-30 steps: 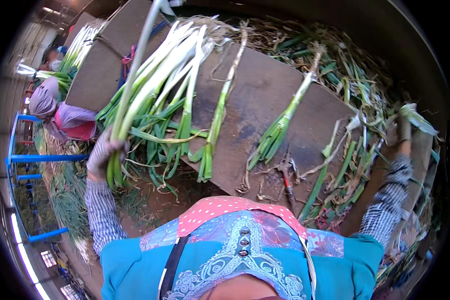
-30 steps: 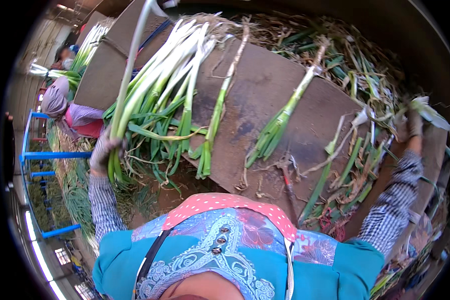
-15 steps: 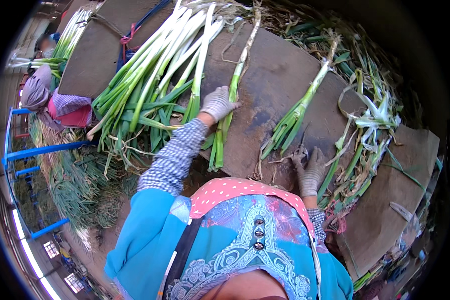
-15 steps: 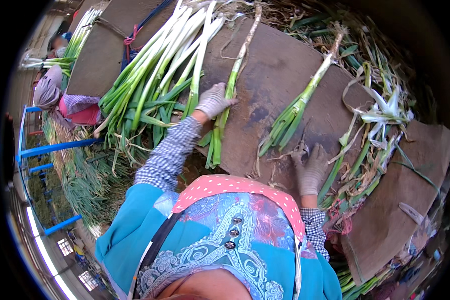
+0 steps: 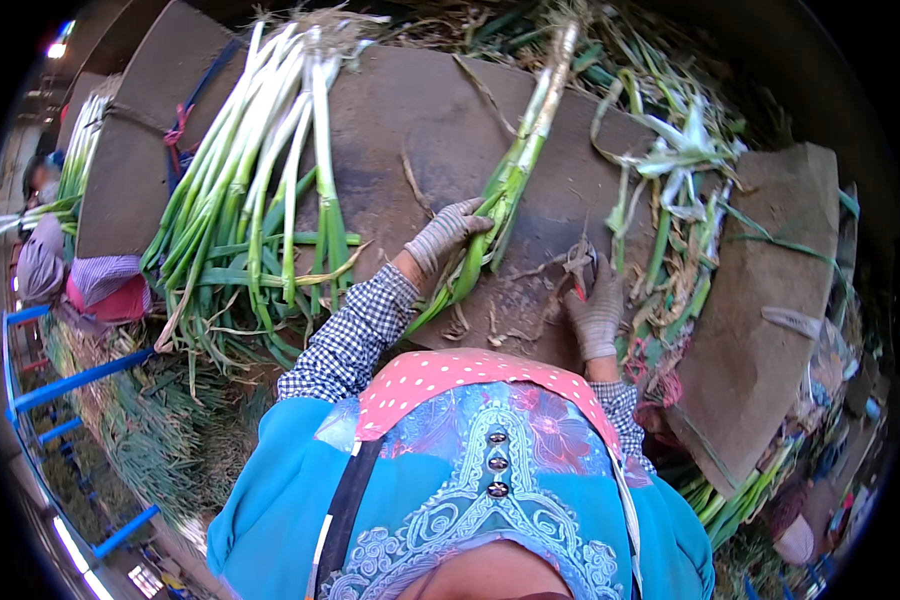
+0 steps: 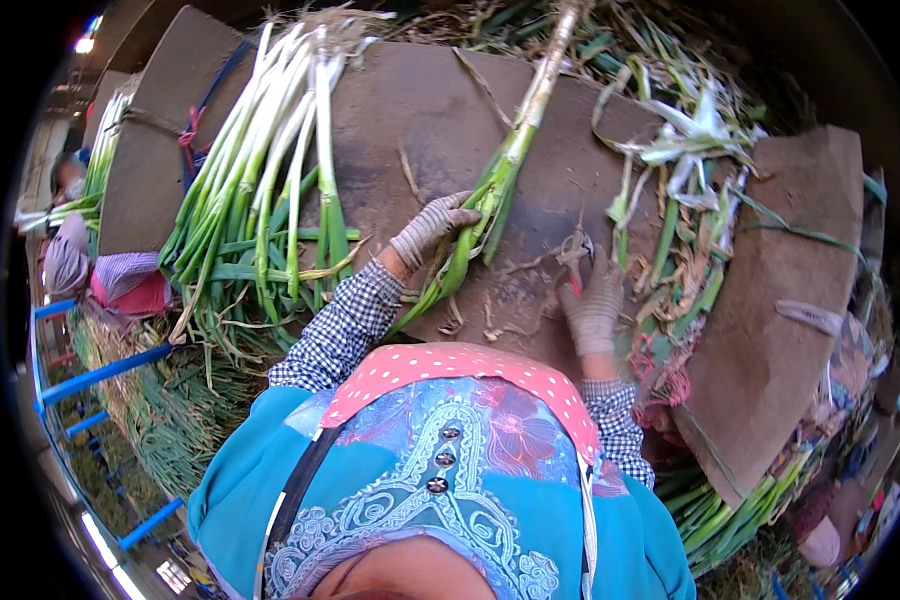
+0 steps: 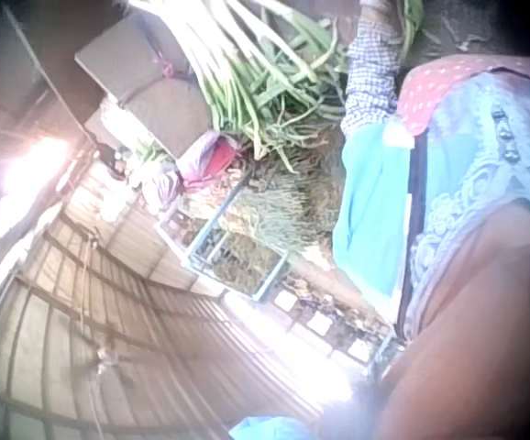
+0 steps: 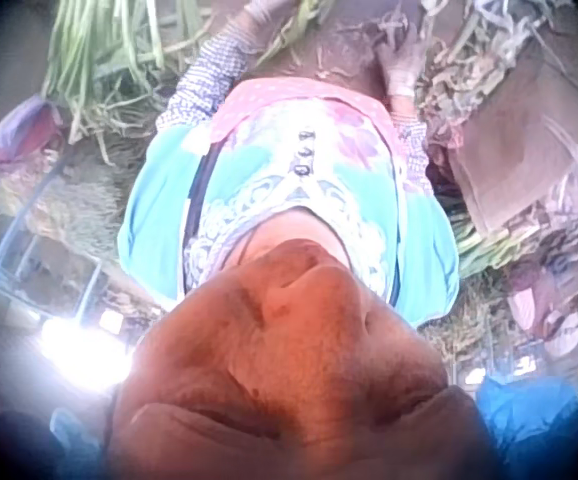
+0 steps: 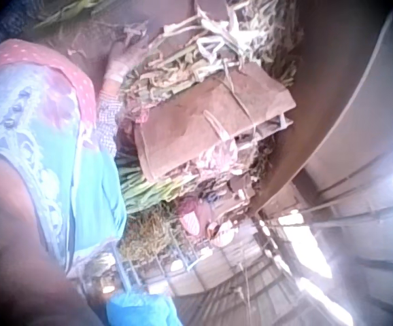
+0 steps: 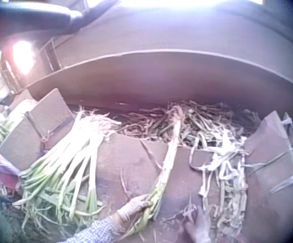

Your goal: The person trims and sorts leeks using a tool, then stacks the trimmed leeks on a work surface.

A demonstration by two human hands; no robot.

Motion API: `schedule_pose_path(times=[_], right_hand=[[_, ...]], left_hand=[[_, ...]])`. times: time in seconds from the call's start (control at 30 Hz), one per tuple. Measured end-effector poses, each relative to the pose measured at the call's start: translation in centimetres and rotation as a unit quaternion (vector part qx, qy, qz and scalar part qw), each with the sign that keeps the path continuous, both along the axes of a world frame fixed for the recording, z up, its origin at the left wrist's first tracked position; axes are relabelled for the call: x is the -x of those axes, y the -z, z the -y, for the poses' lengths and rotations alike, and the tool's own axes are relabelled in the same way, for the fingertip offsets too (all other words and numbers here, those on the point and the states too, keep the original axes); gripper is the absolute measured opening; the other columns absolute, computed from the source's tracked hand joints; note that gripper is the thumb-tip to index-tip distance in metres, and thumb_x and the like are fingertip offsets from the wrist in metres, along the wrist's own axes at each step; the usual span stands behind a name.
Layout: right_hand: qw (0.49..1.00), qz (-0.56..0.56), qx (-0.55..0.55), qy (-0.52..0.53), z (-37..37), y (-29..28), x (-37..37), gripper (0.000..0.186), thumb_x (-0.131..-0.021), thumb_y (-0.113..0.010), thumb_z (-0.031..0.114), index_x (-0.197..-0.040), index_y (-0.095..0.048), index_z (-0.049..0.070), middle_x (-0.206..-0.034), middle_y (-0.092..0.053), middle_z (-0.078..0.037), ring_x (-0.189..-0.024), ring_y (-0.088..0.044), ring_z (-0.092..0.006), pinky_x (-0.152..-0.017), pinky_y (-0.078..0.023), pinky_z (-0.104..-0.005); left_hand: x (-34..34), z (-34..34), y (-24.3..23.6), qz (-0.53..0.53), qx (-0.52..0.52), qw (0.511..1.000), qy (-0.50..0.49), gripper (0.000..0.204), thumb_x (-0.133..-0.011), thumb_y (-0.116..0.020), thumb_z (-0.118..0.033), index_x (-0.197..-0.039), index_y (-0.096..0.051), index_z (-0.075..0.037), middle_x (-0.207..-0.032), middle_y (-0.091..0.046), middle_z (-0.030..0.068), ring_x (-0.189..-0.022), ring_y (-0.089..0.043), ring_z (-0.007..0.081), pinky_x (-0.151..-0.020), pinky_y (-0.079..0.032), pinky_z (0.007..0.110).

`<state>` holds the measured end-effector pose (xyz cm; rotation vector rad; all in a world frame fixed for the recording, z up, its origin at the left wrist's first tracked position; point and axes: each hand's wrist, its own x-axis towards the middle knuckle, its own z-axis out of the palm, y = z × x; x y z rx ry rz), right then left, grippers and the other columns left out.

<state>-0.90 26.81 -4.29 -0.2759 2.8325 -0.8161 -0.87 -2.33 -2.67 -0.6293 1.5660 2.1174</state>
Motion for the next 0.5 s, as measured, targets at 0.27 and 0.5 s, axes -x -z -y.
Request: schedule_pose_path(times=[0.27, 0.5], right_hand=[[0.982, 0.121, -0.025, -0.143, -0.9, 0.3, -4.0, 0.076, -0.070, -0.072, 0.020, -0.138, -0.042, 0.006, -0.109, -0.063, -0.020, -0.098, -0.063, -0.0393, -0.083, -0.051, -0.0513], [0.987, 0.134, -0.018, -0.084, -0.5, 0.4, -3.1, 0.073, -0.072, -0.070, 0.023, -0.138, -0.042, 0.008, -0.107, -0.066, -0.021, -0.097, -0.065, -0.0389, -0.084, -0.052, -0.0474]], left_hand=[[1.5, -7.2, 1.9, -0.060, 0.242, 0.967, 0.053, 0.051, -0.085, -0.067, -0.012, -0.133, -0.053, 0.001, -0.120, -0.064, 0.0156, -0.109, -0.061, 0.0235, -0.095, -0.046, 0.031], [1.0, -7.0, 2.6, -0.070, 0.191, 0.979, -0.006, 0.059, -0.084, -0.069, -0.011, -0.138, -0.048, 0.001, -0.130, -0.058, 0.0158, -0.118, -0.055, 0.0222, -0.101, -0.042, 0.029]])
